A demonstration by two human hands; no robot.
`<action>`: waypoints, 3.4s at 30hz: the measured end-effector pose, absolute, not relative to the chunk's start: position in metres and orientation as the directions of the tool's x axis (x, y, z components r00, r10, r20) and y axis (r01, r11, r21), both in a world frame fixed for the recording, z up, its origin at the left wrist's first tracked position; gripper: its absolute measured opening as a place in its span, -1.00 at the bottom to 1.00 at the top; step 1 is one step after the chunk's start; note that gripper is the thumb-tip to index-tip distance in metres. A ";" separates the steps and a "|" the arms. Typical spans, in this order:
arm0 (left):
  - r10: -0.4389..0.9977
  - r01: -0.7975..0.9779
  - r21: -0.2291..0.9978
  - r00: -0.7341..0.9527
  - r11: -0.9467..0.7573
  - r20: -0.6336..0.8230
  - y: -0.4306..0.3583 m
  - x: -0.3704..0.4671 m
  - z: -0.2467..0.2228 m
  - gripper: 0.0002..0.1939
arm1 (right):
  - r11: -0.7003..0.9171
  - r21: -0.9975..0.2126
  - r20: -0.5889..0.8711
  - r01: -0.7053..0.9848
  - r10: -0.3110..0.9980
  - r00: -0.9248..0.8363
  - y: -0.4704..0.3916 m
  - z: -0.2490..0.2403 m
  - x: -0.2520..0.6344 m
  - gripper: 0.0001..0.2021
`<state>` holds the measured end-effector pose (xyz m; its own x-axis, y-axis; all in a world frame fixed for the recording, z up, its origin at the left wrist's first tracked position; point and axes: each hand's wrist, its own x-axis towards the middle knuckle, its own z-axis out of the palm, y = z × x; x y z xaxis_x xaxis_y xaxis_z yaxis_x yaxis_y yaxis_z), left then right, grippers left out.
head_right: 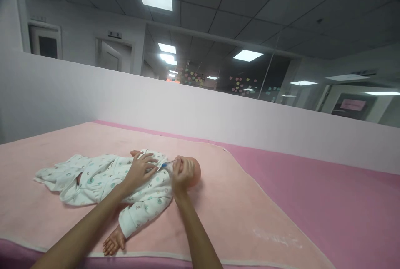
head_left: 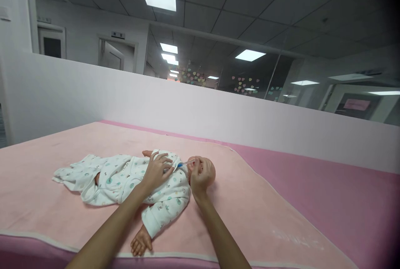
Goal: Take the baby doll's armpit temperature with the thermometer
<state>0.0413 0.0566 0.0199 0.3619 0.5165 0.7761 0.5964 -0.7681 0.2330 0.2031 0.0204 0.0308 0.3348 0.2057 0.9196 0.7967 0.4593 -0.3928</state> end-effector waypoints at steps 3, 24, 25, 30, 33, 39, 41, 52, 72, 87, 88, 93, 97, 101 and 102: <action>0.439 0.583 0.155 0.384 -0.797 0.812 0.053 0.043 0.021 -0.76 | 0.527 -0.586 0.793 0.616 0.213 0.571 0.019 0.034 0.207 -0.75; 0.353 0.619 0.242 0.061 -0.747 0.934 0.050 0.040 0.013 -0.77 | 0.616 -0.570 0.806 0.543 0.291 0.516 0.014 0.015 0.185 -0.74; 0.353 0.615 0.243 0.062 -0.750 0.934 0.050 0.040 0.012 -0.77 | 0.614 -0.557 0.816 0.559 0.280 0.506 0.014 0.015 0.185 -0.74; 0.359 0.596 0.251 0.067 -0.763 0.931 0.052 0.040 0.011 -0.77 | 0.603 -0.519 0.842 0.606 0.238 0.485 0.013 0.013 0.186 -0.76; 0.378 0.600 0.264 0.069 -0.755 0.923 0.049 0.040 0.014 -0.76 | 0.597 -0.519 0.844 0.611 0.243 0.479 0.016 0.014 0.187 -0.76; 0.486 0.612 0.248 0.258 -0.751 0.835 0.043 0.043 0.026 -0.71 | 0.563 -0.582 0.791 0.587 0.227 0.568 0.011 0.043 0.201 -0.75; 0.512 0.611 0.236 0.327 -0.756 0.794 0.041 0.044 0.029 -0.71 | 0.538 -0.538 0.822 0.649 0.165 0.545 -0.006 0.050 0.214 -0.77; 0.553 0.586 0.193 0.531 -0.787 0.642 0.043 0.066 0.019 -0.74 | 0.324 0.145 0.949 0.935 0.220 -0.223 -0.109 -0.010 0.280 -0.92; 0.741 0.622 0.469 0.291 -0.627 0.605 0.053 0.062 0.014 -0.77 | 0.424 -0.300 0.788 0.854 0.615 -0.028 0.036 0.018 0.164 -0.70; 0.753 0.283 0.721 0.444 -0.632 0.486 0.063 0.052 0.018 -0.67 | 0.589 -0.482 0.830 0.649 0.544 0.122 0.043 -0.008 0.176 -0.69; 0.751 0.300 0.709 0.447 -0.638 0.486 0.063 0.051 0.018 -0.66 | 0.592 -0.485 0.831 0.644 0.542 0.127 0.043 -0.007 0.176 -0.69; 0.741 0.410 0.619 0.427 -0.670 0.519 0.060 0.053 0.017 -0.66 | 0.612 -0.485 0.847 0.625 0.508 0.160 0.046 -0.010 0.176 -0.70; 0.716 0.511 0.507 0.416 -0.694 0.561 0.058 0.055 0.016 -0.70 | 0.603 -0.500 0.849 0.622 0.482 0.215 0.049 -0.012 0.176 -0.75; 0.694 0.564 0.421 0.466 -0.711 0.548 0.056 0.054 0.018 -0.73 | 0.601 -0.508 0.850 0.617 0.468 0.243 0.049 -0.012 0.175 -0.79; 0.692 0.565 0.416 0.473 -0.713 0.545 0.055 0.054 0.018 -0.74 | 0.603 -0.505 0.852 0.617 0.463 0.245 0.049 -0.011 0.175 -0.80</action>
